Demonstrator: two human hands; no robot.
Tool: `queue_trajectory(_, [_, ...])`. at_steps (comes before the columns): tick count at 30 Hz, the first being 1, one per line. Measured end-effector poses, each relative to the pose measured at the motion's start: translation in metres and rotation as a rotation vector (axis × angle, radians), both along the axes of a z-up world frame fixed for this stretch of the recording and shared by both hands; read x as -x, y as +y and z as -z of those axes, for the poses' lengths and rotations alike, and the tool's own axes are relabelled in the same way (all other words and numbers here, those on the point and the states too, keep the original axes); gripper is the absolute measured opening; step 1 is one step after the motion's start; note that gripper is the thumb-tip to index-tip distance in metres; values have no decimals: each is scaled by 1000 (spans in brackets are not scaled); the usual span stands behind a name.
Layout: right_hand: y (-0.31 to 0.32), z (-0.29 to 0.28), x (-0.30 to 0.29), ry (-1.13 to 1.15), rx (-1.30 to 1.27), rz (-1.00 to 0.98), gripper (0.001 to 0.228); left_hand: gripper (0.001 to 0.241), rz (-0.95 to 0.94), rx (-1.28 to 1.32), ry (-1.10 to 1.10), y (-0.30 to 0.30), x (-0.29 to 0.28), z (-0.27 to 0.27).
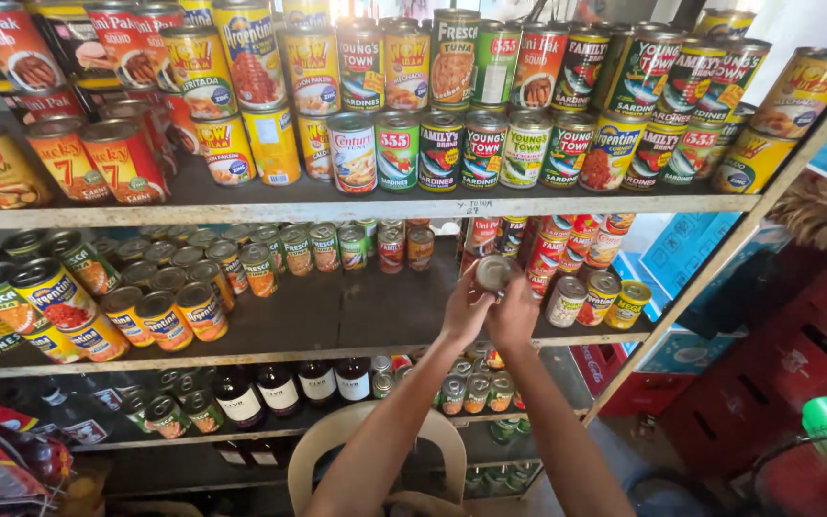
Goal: Packing various canned food items from a grocery shelf into a cardboard box placed on a chair.
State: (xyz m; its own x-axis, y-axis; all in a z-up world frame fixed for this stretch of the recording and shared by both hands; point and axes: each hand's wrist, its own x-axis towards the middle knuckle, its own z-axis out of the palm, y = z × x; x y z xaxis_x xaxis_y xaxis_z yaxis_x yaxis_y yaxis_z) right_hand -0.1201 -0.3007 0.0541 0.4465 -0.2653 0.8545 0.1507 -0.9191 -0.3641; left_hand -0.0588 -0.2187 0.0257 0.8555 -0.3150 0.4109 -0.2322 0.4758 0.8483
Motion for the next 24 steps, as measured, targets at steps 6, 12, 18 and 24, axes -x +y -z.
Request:
queue_trajectory(6, [44,0,34,-179,-99,-95,63,60,-333,-122,-358,37,39,-7])
queue_trajectory(12, [73,31,60,-125,-200,-180,71,51,-31,38,9,78,89,4])
queue_trajectory(18, [128,100,115,85,-507,-373,63,40,-19,-30,272,106,116,169])
queue_trajectory(24, [164,179,169,435,-505,-345,64,37,9,-61,465,147,153,282])
